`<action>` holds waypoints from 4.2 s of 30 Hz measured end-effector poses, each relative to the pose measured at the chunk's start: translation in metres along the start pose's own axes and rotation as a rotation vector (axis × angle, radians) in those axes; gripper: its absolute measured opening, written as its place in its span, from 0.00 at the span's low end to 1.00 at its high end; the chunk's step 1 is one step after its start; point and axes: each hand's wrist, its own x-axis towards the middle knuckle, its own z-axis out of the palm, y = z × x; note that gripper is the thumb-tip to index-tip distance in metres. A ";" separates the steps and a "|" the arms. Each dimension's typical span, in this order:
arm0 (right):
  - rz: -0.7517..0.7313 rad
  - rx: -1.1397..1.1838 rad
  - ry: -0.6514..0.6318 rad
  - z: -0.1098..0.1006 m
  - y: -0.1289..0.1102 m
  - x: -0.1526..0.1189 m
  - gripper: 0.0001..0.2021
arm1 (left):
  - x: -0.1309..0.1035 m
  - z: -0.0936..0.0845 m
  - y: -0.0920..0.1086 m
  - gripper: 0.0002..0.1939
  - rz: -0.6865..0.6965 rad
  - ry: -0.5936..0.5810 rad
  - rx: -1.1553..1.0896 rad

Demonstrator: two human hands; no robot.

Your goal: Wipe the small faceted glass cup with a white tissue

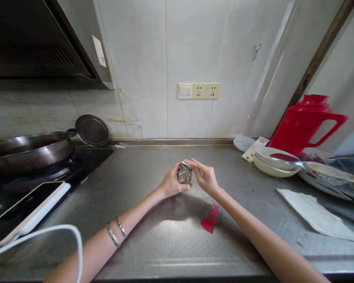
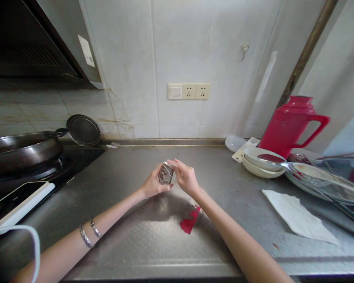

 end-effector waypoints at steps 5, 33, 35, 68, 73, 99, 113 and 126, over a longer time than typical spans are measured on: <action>0.263 0.213 -0.098 -0.006 0.004 0.003 0.17 | 0.004 -0.005 0.000 0.30 -0.084 0.012 -0.136; 0.440 0.601 -0.177 0.022 0.005 -0.004 0.25 | 0.009 -0.010 -0.018 0.51 -0.099 0.074 -0.029; 0.426 0.586 -0.172 0.021 0.007 -0.002 0.24 | 0.008 -0.010 -0.017 0.48 -0.076 0.112 0.023; -0.116 -0.023 -0.026 0.005 0.004 -0.002 0.21 | -0.002 0.001 -0.009 0.44 0.044 0.063 0.325; -0.220 -0.035 -0.104 0.006 -0.004 -0.004 0.21 | 0.000 0.003 -0.012 0.34 0.094 0.069 0.339; 0.116 -0.027 0.070 0.011 0.001 -0.005 0.14 | 0.002 -0.002 -0.009 0.41 0.057 0.113 0.187; -0.179 -0.044 0.043 0.004 -0.003 -0.003 0.20 | 0.005 -0.003 -0.002 0.40 0.065 0.095 0.003; -0.234 -0.068 0.054 0.003 -0.002 -0.004 0.22 | 0.006 0.001 0.004 0.36 -0.150 0.063 -0.295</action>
